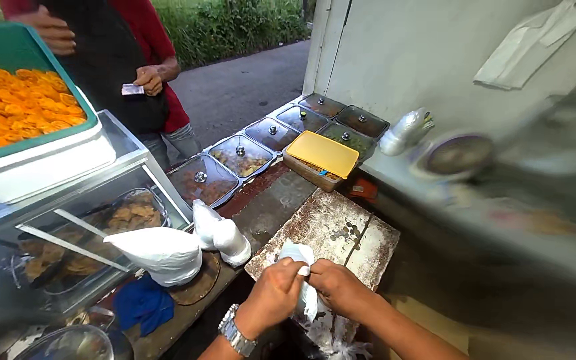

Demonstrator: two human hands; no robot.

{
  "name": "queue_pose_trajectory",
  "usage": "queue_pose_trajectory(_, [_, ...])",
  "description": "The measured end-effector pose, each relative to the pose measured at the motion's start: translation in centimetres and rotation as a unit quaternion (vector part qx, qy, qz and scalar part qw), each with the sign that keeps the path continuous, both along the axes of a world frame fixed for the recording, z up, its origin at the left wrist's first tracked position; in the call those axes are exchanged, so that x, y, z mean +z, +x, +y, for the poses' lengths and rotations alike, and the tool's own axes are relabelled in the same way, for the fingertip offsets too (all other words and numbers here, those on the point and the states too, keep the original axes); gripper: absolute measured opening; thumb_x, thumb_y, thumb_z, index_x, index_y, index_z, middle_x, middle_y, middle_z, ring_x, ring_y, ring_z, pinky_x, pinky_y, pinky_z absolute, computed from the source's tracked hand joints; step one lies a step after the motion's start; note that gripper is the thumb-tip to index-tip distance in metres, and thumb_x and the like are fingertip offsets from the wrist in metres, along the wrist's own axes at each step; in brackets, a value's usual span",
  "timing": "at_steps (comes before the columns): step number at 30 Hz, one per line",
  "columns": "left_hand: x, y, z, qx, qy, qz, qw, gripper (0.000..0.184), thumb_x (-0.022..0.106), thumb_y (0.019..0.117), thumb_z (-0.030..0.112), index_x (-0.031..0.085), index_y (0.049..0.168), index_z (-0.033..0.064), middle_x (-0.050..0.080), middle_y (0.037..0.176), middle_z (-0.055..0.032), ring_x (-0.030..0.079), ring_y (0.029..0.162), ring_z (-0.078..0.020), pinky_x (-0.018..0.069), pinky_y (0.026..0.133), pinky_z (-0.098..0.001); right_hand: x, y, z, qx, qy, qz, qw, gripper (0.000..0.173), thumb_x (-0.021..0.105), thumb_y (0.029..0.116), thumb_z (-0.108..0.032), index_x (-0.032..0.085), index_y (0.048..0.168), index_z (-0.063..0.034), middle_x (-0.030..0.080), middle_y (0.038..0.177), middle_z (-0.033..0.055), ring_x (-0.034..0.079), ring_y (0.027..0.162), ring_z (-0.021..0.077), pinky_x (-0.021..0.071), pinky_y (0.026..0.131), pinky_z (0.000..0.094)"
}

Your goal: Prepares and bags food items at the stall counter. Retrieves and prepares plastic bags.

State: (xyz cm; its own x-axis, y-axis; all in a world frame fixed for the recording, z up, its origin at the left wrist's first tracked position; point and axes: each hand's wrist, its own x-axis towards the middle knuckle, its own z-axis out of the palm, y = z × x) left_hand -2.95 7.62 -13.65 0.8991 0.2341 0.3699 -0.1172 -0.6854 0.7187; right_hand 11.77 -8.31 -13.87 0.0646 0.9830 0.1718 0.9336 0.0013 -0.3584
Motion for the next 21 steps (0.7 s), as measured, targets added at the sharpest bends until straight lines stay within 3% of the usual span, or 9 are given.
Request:
queue_pose_trajectory(2, [1.0,0.2,-0.5,0.003,-0.009,-0.034,0.999,0.029,0.050,0.1063,0.019,0.075,0.110,0.0047,0.068,0.084,-0.0093,0.067,0.080,-0.0177,0.0570,0.077,-0.0331,0.0,0.5,0.3,-0.005,0.035,0.000,0.999,0.014,0.060,0.0924,-0.005,0.073,0.092,-0.0087,0.071,0.094,0.0063,0.069,0.093,0.0230,0.0597,0.079,0.0389])
queue_pose_trajectory(9, [5.0,2.4,0.0,0.092,-0.041,-0.126,0.987,0.029,0.050,0.1072,0.015,0.075,0.109,0.0026,0.071,0.086,-0.0052,0.066,0.075,-0.0080,0.0584,0.072,-0.0250,0.0,3.7,0.2,-0.015,0.112,0.051,0.992,0.031,0.056,0.0979,-0.008,0.075,0.117,-0.0233,0.071,0.124,0.0021,0.071,0.102,0.0208,0.0614,0.080,0.0419])
queue_pose_trajectory(13, [5.5,3.9,-0.7,0.164,-0.061,-0.145,0.974,0.028,0.049,0.1064,0.012,0.075,0.105,0.0031,0.070,0.082,-0.0011,0.066,0.069,-0.0067,0.0589,0.067,-0.0244,-1.0,6.6,-0.2,0.054,0.121,0.065,0.989,0.036,0.058,0.0940,-0.005,0.074,0.121,-0.0220,0.074,0.110,0.0033,0.072,0.099,0.0198,0.0614,0.082,0.0415])
queue_pose_trajectory(17, [5.8,6.1,-2.7,0.250,-0.096,-0.155,0.951,0.027,0.050,0.1044,0.008,0.075,0.103,0.0021,0.072,0.085,-0.0027,0.067,0.069,-0.0080,0.0601,0.065,-0.0256,-0.1,10.0,-0.6,0.101,0.101,0.048,0.989,0.037,0.059,0.0931,-0.006,0.072,0.127,-0.0151,0.074,0.105,0.0086,0.073,0.096,0.0238,0.0621,0.081,0.0431])
queue_pose_trajectory(19, [6.5,7.6,-3.6,0.276,-0.088,-0.167,0.943,0.026,0.050,0.1052,0.009,0.075,0.103,0.0018,0.071,0.084,-0.0026,0.067,0.069,-0.0081,0.0606,0.066,-0.0260,1.2,12.1,-0.6,0.112,0.101,0.034,0.988,0.028,0.057,0.0991,-0.017,0.073,0.122,-0.0128,0.073,0.097,0.0093,0.073,0.089,0.0250,0.0621,0.076,0.0441])
queue_pose_trajectory(21, [7.3,9.0,-3.7,0.306,-0.092,-0.162,0.934,0.026,0.051,0.1051,0.010,0.075,0.102,0.0014,0.071,0.085,-0.0026,0.068,0.070,-0.0077,0.0609,0.068,-0.0266,3.0,14.4,-0.4,0.121,0.106,0.029,0.987,0.034,0.051,0.1063,-0.034,0.075,0.115,-0.0117,0.072,0.089,0.0086,0.072,0.084,0.0241,0.0614,0.073,0.0436])
